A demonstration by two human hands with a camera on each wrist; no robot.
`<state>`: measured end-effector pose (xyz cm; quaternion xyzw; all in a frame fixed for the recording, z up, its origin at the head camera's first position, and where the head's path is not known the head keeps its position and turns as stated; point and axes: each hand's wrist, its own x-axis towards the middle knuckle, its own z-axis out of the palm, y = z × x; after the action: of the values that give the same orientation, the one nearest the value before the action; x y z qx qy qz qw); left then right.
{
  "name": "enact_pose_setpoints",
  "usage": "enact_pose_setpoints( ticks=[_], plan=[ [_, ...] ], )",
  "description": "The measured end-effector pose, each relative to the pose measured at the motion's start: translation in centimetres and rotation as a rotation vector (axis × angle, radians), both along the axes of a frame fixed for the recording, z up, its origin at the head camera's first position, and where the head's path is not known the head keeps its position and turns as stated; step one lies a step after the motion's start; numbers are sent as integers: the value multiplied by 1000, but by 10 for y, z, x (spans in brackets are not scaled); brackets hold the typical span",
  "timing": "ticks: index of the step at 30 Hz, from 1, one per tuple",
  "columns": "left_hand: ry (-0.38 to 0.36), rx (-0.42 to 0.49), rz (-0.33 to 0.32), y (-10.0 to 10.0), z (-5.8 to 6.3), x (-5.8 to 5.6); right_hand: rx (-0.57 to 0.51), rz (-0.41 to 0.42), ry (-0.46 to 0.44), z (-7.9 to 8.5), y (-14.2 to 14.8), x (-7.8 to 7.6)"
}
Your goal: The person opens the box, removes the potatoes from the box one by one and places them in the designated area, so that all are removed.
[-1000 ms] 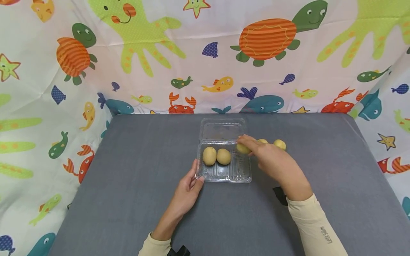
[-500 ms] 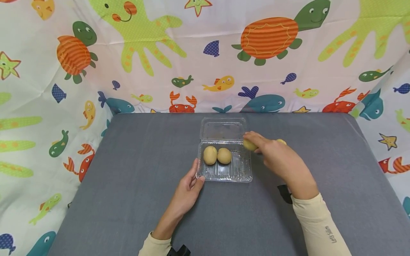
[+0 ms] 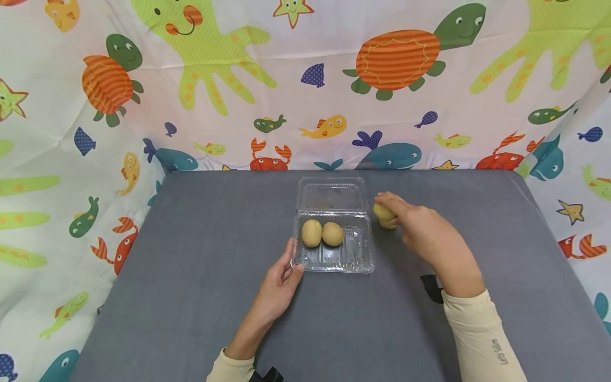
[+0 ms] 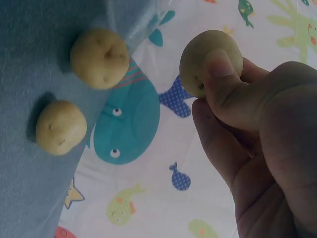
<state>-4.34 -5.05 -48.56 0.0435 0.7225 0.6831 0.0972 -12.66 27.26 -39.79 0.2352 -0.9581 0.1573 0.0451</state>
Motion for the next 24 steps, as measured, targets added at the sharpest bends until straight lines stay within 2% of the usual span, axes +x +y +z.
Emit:
enact_pose_setpoints(
  ticks=[12, 24],
  plan=[
    [-3, -1, 3, 0, 1, 0, -17, -96, -68, 8, 21, 0],
    [-3, 6, -4, -1, 0, 0, -27, -132, -59, 2, 34, -1]
  ],
)
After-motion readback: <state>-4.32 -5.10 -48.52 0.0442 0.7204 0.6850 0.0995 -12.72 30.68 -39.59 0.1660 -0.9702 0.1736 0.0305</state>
